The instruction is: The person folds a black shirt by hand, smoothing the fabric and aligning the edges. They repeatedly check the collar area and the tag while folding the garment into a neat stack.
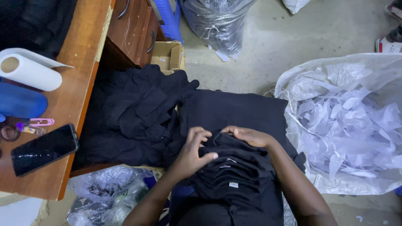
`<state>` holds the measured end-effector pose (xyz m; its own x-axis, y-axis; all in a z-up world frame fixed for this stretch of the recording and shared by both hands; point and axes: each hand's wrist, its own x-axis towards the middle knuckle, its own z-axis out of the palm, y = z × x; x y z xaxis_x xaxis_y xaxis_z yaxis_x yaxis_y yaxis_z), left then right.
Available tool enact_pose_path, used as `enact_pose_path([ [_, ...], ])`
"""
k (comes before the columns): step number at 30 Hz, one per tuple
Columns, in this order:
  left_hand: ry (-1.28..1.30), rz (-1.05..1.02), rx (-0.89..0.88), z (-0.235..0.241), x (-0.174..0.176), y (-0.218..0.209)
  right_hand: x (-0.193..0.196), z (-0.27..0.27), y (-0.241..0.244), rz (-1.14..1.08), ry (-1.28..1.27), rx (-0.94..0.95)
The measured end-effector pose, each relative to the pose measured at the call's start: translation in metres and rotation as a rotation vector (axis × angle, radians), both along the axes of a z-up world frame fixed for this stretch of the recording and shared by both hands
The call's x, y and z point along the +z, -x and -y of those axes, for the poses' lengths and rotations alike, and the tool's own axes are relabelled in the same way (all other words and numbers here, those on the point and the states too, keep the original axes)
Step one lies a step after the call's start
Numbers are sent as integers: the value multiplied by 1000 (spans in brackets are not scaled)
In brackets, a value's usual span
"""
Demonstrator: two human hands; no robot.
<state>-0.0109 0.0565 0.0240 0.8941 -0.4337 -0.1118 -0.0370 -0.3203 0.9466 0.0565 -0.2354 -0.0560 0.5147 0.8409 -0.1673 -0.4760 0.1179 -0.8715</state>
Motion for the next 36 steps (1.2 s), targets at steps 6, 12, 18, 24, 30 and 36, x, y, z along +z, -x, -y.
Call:
enact_pose_path([
  [6, -97, 376, -310, 6, 14, 34, 43, -7, -16, 197, 233, 175],
  [12, 6, 67, -335, -7, 2, 9, 33, -16, -24, 75, 204, 70],
  [18, 39, 231, -717, 3, -3, 4, 29, -8, -11, 224, 365, 73],
  [24, 24, 311, -728, -12, 14, 10, 27, -15, 32, 143, 454, 114],
  [30, 69, 110, -564, -18, 2, 14, -39, -15, 25, -315, 669, -327],
  [36, -106, 189, -600, -11, 11, 6, -1, -25, 22, -313, 300, -291],
])
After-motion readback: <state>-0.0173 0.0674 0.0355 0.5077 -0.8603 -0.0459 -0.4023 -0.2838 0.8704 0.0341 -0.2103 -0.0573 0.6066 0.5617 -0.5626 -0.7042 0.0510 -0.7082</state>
